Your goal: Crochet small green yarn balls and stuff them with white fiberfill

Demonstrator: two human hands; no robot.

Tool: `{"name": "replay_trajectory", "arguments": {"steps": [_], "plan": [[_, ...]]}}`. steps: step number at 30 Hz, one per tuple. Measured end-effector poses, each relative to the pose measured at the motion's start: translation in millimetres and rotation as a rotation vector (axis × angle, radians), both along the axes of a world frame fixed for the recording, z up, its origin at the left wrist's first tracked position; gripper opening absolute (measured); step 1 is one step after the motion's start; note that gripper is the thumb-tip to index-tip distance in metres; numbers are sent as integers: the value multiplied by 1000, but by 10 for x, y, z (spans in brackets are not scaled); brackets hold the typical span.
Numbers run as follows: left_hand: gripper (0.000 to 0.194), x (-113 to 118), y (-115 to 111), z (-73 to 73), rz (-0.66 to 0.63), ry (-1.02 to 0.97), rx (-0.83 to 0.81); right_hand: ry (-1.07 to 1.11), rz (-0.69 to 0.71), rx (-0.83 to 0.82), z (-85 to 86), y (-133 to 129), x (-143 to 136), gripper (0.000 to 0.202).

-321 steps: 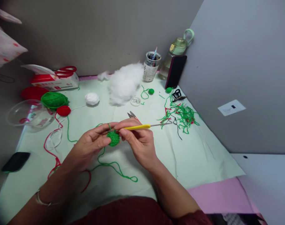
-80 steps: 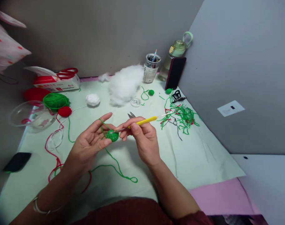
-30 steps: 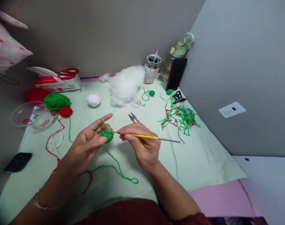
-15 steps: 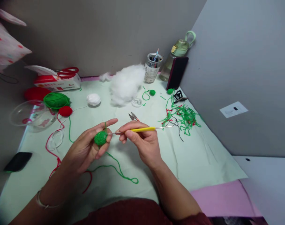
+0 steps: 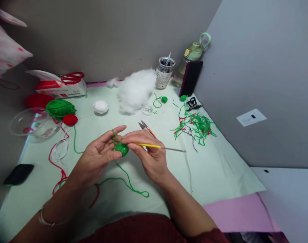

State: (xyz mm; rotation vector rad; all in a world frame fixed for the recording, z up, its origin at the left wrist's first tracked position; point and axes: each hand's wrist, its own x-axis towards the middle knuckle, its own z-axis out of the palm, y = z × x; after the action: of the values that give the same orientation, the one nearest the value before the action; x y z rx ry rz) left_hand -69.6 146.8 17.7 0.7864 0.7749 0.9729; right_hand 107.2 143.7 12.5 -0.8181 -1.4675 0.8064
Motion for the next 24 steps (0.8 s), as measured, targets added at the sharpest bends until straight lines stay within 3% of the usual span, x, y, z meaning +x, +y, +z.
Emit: {"name": "replay_trajectory", "arguments": {"steps": [3,8,14,18,24], "plan": [[67,4,-8,20,22,68,22,-19,-27,43,7,-14,-19,14],[69,16,-18,67,99,155,82,237,50,-159,-73,6,5,13],[66,0,-18,80,88,201,143,288,147,-260,-58,14,49,18],[63,-16,-25,76,88,225,146,281,185,-250,-26,9,67,18],[61,-34,-30,79,103,304,188,139,116,-158,20,-8,80,18]]}}
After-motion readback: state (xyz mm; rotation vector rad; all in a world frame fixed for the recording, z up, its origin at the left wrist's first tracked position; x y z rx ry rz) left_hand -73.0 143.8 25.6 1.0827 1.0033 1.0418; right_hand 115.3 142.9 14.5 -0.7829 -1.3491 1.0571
